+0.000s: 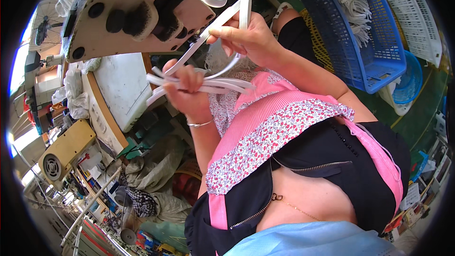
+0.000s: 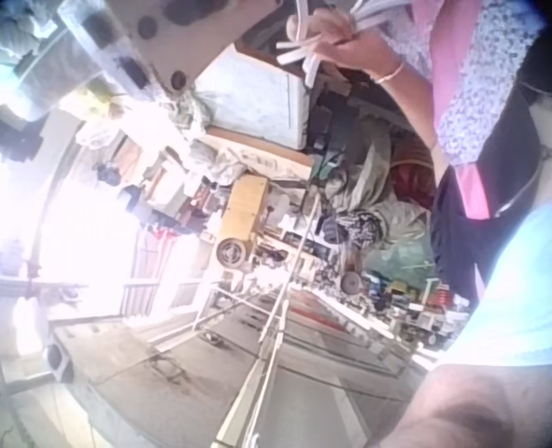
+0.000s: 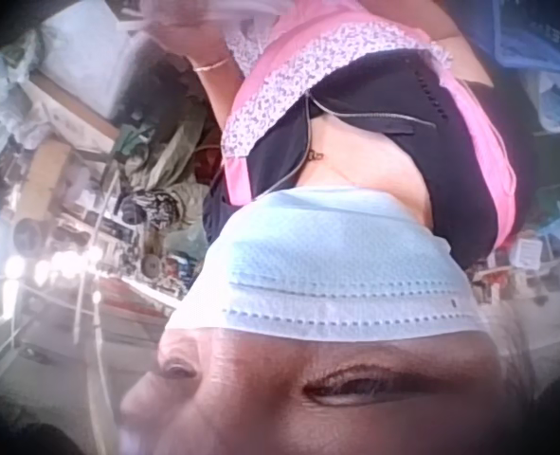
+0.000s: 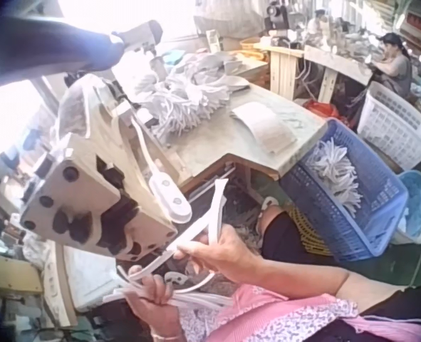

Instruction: Stitching white shoe straps using an industrial sewing machine.

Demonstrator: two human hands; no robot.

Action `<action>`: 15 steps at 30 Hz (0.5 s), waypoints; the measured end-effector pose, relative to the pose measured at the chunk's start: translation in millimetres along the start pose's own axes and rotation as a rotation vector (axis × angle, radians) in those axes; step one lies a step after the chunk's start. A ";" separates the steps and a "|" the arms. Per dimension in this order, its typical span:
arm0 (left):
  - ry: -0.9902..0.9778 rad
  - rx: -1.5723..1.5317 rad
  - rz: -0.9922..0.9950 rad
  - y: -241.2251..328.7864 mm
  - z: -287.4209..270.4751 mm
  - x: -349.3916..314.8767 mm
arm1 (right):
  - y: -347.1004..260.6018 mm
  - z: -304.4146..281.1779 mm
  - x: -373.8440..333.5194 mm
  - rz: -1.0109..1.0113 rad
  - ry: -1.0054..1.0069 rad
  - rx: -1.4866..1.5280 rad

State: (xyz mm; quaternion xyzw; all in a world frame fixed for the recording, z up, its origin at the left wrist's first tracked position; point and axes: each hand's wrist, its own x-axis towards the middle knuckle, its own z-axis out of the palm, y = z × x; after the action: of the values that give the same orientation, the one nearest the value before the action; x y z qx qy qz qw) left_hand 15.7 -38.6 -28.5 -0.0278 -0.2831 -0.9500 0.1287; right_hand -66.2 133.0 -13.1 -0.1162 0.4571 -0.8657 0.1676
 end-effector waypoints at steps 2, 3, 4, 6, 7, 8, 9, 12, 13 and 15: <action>-0.002 0.024 0.003 -14.8 9.4 1.9 | 0.2 2.7 0.2 -0.006 0.009 0.022; 0.055 0.177 -0.007 -21.2 13.5 3.8 | 0.1 0.9 0.2 -0.003 0.005 -0.003; 0.113 0.330 -0.017 -26.0 19.0 5.9 | 0.4 -0.2 0.2 0.000 0.001 -0.028; 0.208 0.459 0.030 -28.7 31.2 11.1 | 1.2 -1.0 0.2 0.000 0.012 -0.043; 0.251 0.627 0.088 -28.4 35.4 13.0 | 1.5 -1.5 0.2 0.002 0.022 -0.055; 0.293 0.796 0.148 -28.3 38.5 14.2 | 1.7 -2.3 0.0 0.000 0.023 -0.056; 0.292 0.796 0.148 -28.0 40.1 14.5 | 2.6 -2.6 -0.5 -0.007 0.021 -0.048; 0.338 0.808 0.194 -26.2 41.7 14.1 | 2.5 -1.1 -1.0 0.000 0.018 -0.045; 0.327 0.745 0.163 -23.8 40.6 14.0 | 2.0 -0.2 -1.0 0.015 0.017 -0.050; 0.315 0.682 0.132 -23.1 40.4 14.4 | 1.3 1.7 -0.9 0.007 0.005 -0.046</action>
State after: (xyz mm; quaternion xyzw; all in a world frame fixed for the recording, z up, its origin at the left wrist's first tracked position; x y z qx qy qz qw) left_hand -5.0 -1.3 -5.1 0.1451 -0.5573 -0.7835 0.2333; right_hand -64.6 131.3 -13.3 -0.1163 0.4777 -0.8547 0.1669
